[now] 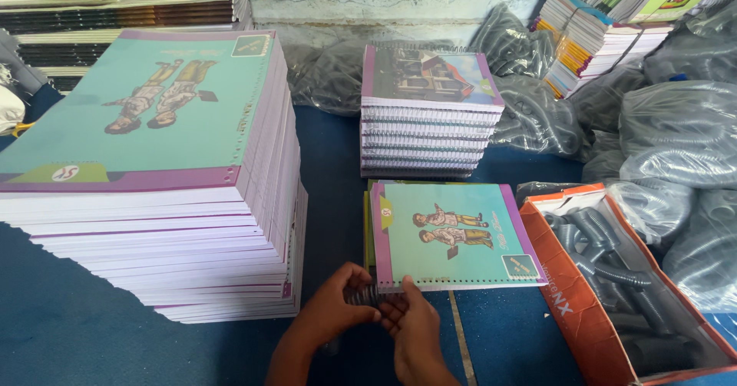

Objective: The person assembles spiral-bound notebooks by hand. They insert a plastic spiral coil into the punched holes of a notebook cover and pages, then place the completed notebook onto a stack. The person repeats this process for multiple notebooks.

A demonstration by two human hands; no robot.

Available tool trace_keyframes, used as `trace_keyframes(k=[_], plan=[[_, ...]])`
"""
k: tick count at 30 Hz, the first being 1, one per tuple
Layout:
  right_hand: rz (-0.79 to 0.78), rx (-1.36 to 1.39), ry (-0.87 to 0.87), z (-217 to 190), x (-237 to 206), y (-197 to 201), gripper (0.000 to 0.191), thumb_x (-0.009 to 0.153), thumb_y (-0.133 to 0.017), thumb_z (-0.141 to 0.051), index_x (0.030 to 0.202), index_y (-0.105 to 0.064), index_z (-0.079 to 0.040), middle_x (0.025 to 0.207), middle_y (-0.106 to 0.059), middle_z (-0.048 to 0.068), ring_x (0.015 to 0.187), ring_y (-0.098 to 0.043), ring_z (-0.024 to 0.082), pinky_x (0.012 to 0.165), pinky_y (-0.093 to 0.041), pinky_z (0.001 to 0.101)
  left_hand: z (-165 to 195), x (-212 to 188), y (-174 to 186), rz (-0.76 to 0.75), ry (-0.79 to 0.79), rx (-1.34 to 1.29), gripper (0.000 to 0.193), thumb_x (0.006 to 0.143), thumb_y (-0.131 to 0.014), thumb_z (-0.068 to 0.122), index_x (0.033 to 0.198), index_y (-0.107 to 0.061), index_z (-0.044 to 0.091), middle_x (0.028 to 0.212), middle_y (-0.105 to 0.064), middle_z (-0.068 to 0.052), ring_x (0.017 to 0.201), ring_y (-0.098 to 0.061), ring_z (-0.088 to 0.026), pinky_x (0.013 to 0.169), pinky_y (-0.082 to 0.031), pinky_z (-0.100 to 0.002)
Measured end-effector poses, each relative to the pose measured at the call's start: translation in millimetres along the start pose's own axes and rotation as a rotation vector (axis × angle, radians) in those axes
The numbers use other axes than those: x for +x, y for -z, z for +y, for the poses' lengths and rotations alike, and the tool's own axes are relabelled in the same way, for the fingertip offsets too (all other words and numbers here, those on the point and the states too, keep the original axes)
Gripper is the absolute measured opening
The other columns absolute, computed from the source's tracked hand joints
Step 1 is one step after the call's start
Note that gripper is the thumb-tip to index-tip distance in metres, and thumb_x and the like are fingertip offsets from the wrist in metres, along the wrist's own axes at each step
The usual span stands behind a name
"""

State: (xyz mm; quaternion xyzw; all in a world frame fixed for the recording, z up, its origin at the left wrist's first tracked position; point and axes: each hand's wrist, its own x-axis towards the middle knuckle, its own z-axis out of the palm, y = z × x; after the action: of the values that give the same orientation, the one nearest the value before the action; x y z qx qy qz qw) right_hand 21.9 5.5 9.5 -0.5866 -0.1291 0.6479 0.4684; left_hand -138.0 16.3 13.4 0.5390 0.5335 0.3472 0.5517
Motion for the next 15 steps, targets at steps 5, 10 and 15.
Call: trace_keyframes(k=[5,10,15], plan=[[0.028,-0.192,-0.017,-2.9,-2.0,2.1,0.056,0.097,-0.058,-0.056,0.110,-0.068,-0.002,0.090,-0.064,0.008,0.080,-0.058,0.017,0.071,-0.041,0.0342,-1.5,1.3,-0.4,-0.051,0.013,-0.083,0.042,0.073,-0.083,0.012,0.111,-0.068,0.005,0.097,-0.070,-0.004,0.089,-0.065,-0.013,0.080,-0.054,-0.028],[-0.006,-0.005,-0.086,-7.4,-6.8,-4.2,0.047,0.094,-0.058,-0.049,0.116,-0.061,-0.007,0.098,-0.062,0.010,0.090,-0.061,0.020,0.082,-0.046,0.0369,-2.9,3.6,-0.6,-0.052,0.129,-0.053,0.033,0.086,-0.075,0.030,0.105,-0.073,0.004,0.084,-0.070,-0.005,0.073,-0.063,-0.013,0.065,-0.052,-0.027],[-0.158,0.180,0.143,-3.2,-8.0,-5.0,0.036,0.083,-0.067,-0.015,0.116,-0.059,-0.003,0.103,-0.069,0.011,0.096,-0.066,0.022,0.087,-0.052,0.0376,-8.0,6.0,-1.2,-0.038,0.130,-0.048,0.042,0.093,-0.069,0.040,0.099,-0.074,-0.002,0.078,-0.066,-0.008,0.069,-0.061,-0.015,0.061,-0.049,-0.028]])
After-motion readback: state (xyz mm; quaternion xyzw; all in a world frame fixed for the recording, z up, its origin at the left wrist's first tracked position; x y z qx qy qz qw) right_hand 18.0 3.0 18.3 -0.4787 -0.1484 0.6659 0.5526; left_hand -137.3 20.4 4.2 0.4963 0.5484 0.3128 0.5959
